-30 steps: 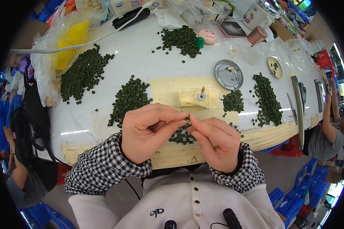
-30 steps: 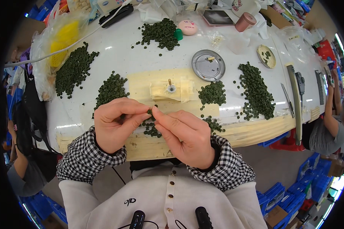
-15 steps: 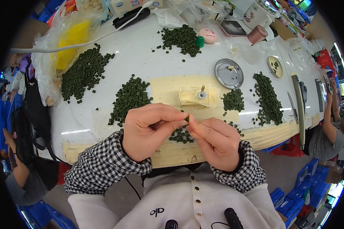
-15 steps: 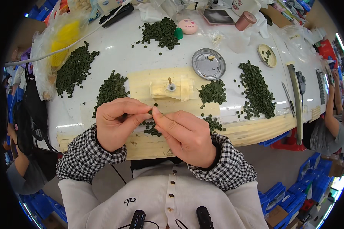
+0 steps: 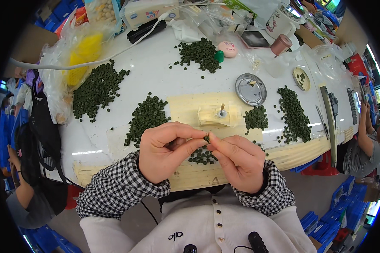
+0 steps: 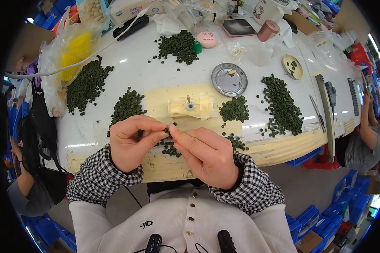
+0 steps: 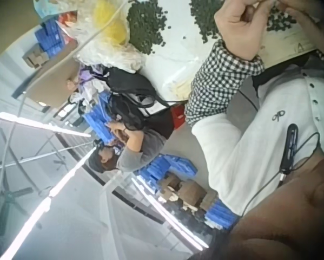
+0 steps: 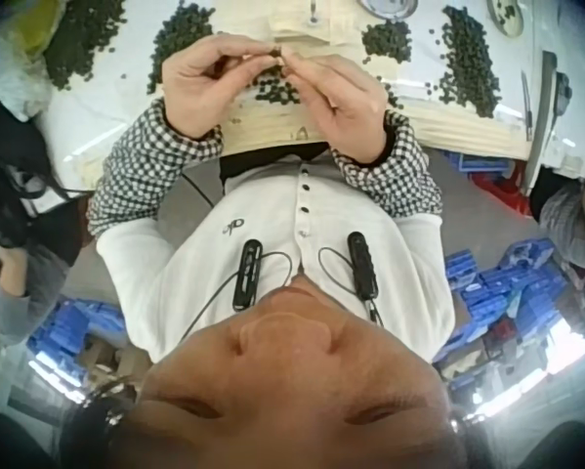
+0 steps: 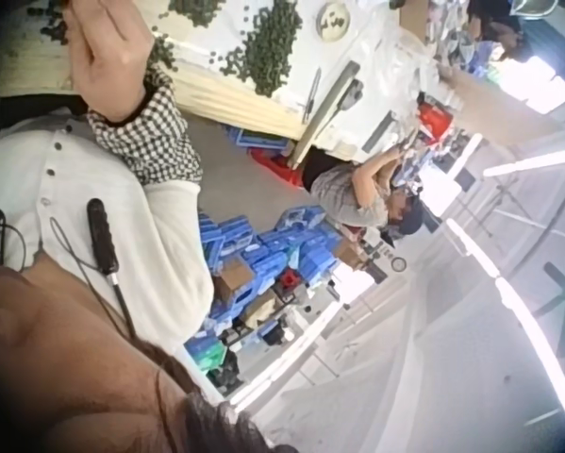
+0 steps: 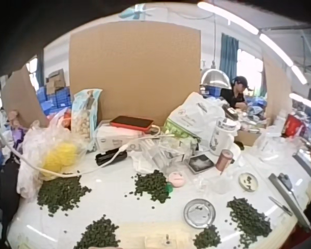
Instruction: Assembling small green toy components using a jig on a workbench.
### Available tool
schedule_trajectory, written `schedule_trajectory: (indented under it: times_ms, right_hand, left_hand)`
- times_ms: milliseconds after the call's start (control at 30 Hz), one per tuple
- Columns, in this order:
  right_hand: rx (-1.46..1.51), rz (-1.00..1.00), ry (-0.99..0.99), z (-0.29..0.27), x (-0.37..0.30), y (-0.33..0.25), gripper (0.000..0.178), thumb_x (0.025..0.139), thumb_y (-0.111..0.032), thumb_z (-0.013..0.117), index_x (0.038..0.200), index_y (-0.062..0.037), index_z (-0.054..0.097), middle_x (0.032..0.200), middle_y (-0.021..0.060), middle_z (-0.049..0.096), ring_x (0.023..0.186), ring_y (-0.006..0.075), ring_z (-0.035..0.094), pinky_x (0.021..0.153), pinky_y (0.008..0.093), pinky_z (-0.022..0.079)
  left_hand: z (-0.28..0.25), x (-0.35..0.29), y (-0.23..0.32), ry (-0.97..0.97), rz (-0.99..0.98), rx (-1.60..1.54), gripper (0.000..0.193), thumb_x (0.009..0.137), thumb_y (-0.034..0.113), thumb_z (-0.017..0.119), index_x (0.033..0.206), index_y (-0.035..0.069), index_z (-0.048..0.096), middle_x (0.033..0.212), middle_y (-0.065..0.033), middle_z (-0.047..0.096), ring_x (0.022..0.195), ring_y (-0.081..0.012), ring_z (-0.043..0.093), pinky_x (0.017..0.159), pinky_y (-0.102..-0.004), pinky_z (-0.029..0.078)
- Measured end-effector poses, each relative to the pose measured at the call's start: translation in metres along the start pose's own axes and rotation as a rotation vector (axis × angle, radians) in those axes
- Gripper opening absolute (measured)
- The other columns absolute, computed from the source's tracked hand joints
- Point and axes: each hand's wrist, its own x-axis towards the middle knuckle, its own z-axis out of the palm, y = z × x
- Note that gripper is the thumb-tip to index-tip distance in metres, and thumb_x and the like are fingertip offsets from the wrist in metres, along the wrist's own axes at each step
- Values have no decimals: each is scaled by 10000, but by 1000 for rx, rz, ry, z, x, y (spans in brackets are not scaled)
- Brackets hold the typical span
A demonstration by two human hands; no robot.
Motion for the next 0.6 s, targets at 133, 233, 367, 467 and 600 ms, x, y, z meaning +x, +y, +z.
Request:
schedule_trajectory:
  times_ms: [133,233,367,467,600]
  right_hand:
    - [-24,56,-64,-6,0,-5,371,826,46,667,1194,17,630,882,128,662,753,209,658,664,270,525]
    - [-48,36,17,-5,3,-3,367,775,24,720,1138,15,662,830,116,646,656,219,610,577,291,494]
    - [-166,54,87,-25,24,-4,295,762,17,729,1053,7,681,808,110,629,677,228,606,595,305,485]
    - [-297,49,68,-32,44,4,210,762,-36,736,963,-22,676,805,92,588,728,246,579,636,332,466]
    - [-398,11,-27,-34,57,16,201,772,-113,741,940,-38,662,811,82,555,754,266,551,657,352,453]
  left_hand:
    - [-1,1,2,-7,-7,8,176,823,-18,708,993,22,719,779,-2,637,551,-6,397,491,-180,319]
    - [0,1,2,9,-4,6,177,819,-19,714,992,21,719,778,-3,636,552,-6,395,491,-181,317]
    - [0,0,3,13,-16,-2,177,818,-19,715,990,20,719,775,-5,635,550,-8,394,492,-182,317]
    - [-1,-1,1,14,-10,14,177,818,-20,714,990,20,719,772,-6,635,548,-10,394,494,-184,318]
    - [-2,0,7,-32,-77,33,197,796,-95,695,978,-20,695,834,-47,632,664,-62,480,646,-213,422]
